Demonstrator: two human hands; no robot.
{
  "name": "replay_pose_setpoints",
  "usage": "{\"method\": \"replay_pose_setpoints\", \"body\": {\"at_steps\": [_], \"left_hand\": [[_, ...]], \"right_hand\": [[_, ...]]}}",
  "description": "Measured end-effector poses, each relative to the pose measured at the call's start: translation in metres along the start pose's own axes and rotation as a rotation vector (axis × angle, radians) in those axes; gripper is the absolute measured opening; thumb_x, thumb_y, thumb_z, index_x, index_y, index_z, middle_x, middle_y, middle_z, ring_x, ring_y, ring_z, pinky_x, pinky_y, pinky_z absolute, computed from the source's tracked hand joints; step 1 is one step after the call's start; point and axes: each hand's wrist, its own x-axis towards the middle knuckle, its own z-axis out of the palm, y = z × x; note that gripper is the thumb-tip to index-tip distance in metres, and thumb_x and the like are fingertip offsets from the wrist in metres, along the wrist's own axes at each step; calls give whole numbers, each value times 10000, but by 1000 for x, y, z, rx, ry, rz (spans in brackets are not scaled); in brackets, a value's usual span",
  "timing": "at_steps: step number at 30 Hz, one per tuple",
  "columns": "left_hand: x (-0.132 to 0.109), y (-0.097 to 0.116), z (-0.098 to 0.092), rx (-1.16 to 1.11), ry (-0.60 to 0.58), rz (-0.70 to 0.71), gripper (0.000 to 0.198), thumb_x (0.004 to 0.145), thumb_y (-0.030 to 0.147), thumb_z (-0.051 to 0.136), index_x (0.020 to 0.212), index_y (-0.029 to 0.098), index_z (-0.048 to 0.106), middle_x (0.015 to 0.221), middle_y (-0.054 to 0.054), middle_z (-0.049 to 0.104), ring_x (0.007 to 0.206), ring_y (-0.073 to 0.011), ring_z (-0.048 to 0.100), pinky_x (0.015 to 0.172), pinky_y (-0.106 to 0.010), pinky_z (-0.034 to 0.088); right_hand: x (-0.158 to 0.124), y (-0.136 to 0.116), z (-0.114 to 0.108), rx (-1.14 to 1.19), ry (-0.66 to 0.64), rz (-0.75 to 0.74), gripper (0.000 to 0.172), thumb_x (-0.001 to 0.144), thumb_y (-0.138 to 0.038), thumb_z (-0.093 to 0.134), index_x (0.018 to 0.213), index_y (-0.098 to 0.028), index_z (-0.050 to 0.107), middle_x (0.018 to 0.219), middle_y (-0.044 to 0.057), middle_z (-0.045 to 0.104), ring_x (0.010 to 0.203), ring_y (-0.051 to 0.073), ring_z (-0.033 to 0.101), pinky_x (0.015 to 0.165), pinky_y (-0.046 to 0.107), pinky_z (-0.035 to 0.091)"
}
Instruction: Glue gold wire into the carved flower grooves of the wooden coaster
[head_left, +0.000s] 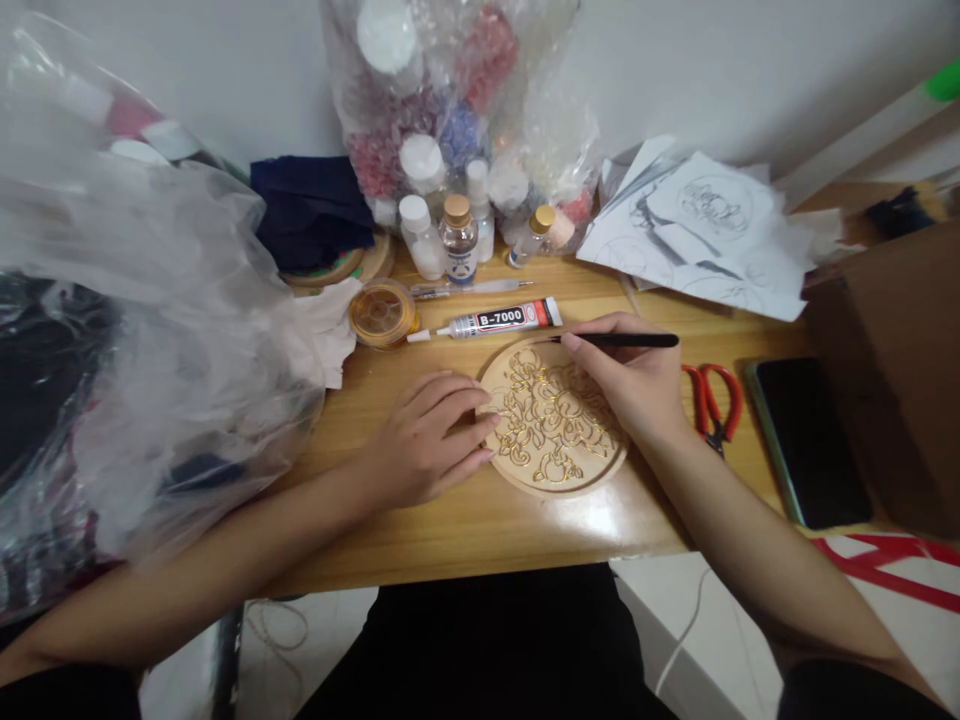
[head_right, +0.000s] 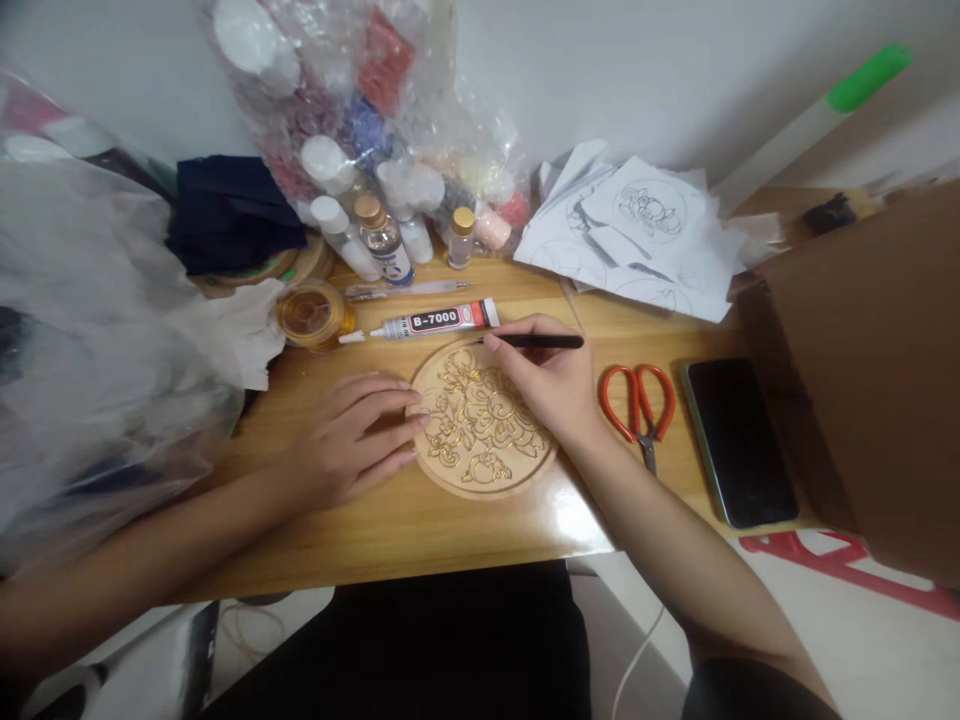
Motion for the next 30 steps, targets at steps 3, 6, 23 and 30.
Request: {"method": "replay_pose_setpoints", "body": {"at_steps": [3, 6, 23, 30], "left_hand": [[0, 0, 0, 5, 7, 9, 200, 883, 264, 540, 1030, 150, 613, 1037, -97, 606, 1046, -236, 530, 867, -430, 484], [1, 0, 1, 6, 22, 14, 195, 882, 262, 541, 1021, 146, 614, 1029, -98, 603, 1040, -235, 528, 854, -432, 493], [0, 1, -1, 29, 9, 38, 192, 872, 243, 559, 1014, 123, 609, 1061, -120, 587, 1072, -265, 517, 877, -462, 513], [0, 1, 0, 33, 19, 36, 201, 863, 243, 578, 1008, 108, 614, 1052, -121, 589, 1073, -259, 520, 894, -454, 510]], "right_hand": [[0, 0, 0, 2, -2, -7, 44, 700, -189, 723, 690, -202, 682, 642, -7, 653, 551, 114, 561, 518, 266, 449], [0, 0, 0, -11, 0, -10, 49, 698, -198, 726, 685, -201, 679, 647, -6, 657, 560, 116, 568, 519, 265, 452], [0, 0, 0, -8, 4, -2, 47, 696, -210, 723, 697, -194, 679, 652, -6, 666, 553, 108, 567, 513, 253, 452], [0, 0, -1, -37, -1, -27, 48, 709, -218, 721, 701, -197, 678, 654, -5, 656, 569, 119, 576, 538, 275, 472]]}}
